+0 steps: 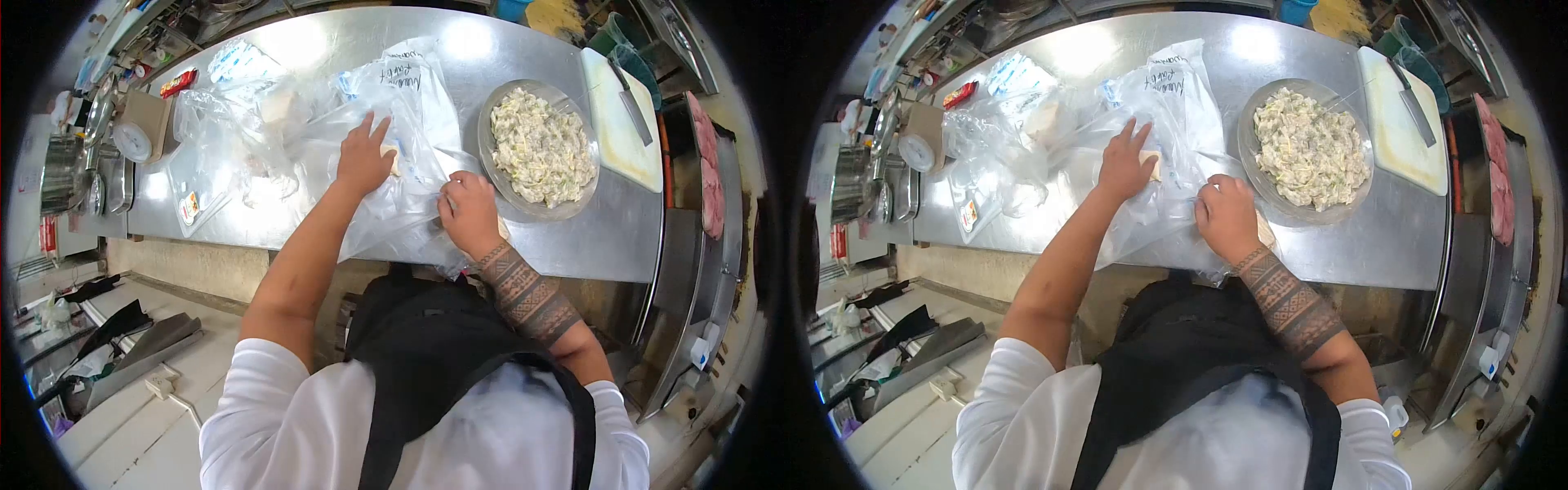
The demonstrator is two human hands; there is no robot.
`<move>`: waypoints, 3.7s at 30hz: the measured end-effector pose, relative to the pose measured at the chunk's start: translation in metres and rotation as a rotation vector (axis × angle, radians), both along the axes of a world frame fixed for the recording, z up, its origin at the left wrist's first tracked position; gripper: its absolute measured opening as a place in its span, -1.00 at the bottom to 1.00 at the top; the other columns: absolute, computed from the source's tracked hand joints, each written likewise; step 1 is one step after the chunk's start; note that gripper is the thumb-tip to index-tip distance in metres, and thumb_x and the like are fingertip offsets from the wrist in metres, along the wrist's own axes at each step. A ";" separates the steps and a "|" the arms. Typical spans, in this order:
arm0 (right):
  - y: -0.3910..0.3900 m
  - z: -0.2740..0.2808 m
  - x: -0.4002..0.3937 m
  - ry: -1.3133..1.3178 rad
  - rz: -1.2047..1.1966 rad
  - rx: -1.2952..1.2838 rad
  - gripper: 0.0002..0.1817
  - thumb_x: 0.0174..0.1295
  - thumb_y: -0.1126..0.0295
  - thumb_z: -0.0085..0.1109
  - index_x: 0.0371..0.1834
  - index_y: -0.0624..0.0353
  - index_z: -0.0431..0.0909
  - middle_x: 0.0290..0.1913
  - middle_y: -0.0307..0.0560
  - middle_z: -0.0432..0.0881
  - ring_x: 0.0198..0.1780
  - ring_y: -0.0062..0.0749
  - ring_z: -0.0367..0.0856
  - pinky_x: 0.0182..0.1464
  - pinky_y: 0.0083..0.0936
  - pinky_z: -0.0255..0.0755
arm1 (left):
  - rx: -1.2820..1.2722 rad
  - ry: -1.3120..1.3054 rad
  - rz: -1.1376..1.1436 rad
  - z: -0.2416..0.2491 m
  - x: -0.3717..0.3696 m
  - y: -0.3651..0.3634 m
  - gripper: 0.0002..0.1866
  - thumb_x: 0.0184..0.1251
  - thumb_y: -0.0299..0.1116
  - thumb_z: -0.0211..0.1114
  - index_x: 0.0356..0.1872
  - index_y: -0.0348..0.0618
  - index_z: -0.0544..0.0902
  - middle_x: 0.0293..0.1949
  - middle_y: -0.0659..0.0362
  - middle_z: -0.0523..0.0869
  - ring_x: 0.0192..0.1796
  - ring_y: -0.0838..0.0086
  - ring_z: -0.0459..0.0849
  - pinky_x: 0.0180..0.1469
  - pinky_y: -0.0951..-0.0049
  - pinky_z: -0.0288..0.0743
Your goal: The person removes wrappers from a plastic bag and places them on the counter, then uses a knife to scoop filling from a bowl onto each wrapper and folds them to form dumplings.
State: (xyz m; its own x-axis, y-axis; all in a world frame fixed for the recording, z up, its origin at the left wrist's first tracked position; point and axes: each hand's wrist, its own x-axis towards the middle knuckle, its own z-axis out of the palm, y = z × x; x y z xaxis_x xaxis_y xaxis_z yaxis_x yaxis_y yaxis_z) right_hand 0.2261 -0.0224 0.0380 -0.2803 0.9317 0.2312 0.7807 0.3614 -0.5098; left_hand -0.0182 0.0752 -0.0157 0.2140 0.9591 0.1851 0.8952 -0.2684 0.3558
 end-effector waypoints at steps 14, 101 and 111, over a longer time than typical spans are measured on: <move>-0.043 0.031 0.084 0.354 -0.224 -0.331 -0.79 0.36 0.51 0.28 0.02 0.33 0.67 -0.07 0.00 0.69 -0.21 -0.35 0.68 -0.12 -0.44 0.57 | -0.106 -0.401 0.174 0.070 0.014 -0.089 -0.76 0.39 -0.38 0.36 0.03 -0.16 0.74 -0.04 -0.06 0.76 0.06 0.08 0.73 0.13 0.16 0.57; -0.056 -0.072 0.132 0.932 -0.403 -0.716 -0.79 0.54 0.30 0.24 -0.21 0.19 0.54 -0.45 -0.29 0.56 -0.41 -0.63 0.50 -0.44 -0.53 0.41 | -0.892 -1.423 0.664 0.073 0.047 -0.250 -0.47 0.36 -0.42 0.46 0.30 -0.38 0.56 0.20 0.03 0.74 0.21 0.33 0.72 0.32 0.32 0.54; -0.050 -0.064 0.137 0.550 -0.278 -0.652 -0.71 0.39 0.22 0.38 -0.23 0.27 0.62 -0.41 -0.04 0.67 -0.37 -0.30 0.63 -0.20 -0.35 0.54 | -0.979 -1.680 0.429 0.089 0.129 -0.202 -0.39 0.36 -0.39 0.49 0.36 -0.39 0.50 0.19 0.01 0.73 0.22 0.30 0.72 0.30 0.28 0.59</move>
State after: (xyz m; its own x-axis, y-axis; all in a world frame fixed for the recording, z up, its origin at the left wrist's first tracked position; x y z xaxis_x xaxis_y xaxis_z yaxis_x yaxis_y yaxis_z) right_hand 0.3628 -0.0728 -0.0260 -0.0308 0.9424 -0.3330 0.3817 -0.2968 -0.8753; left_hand 0.1104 -0.1269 0.0734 0.1867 0.7727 -0.6067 -0.4922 0.6080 0.6230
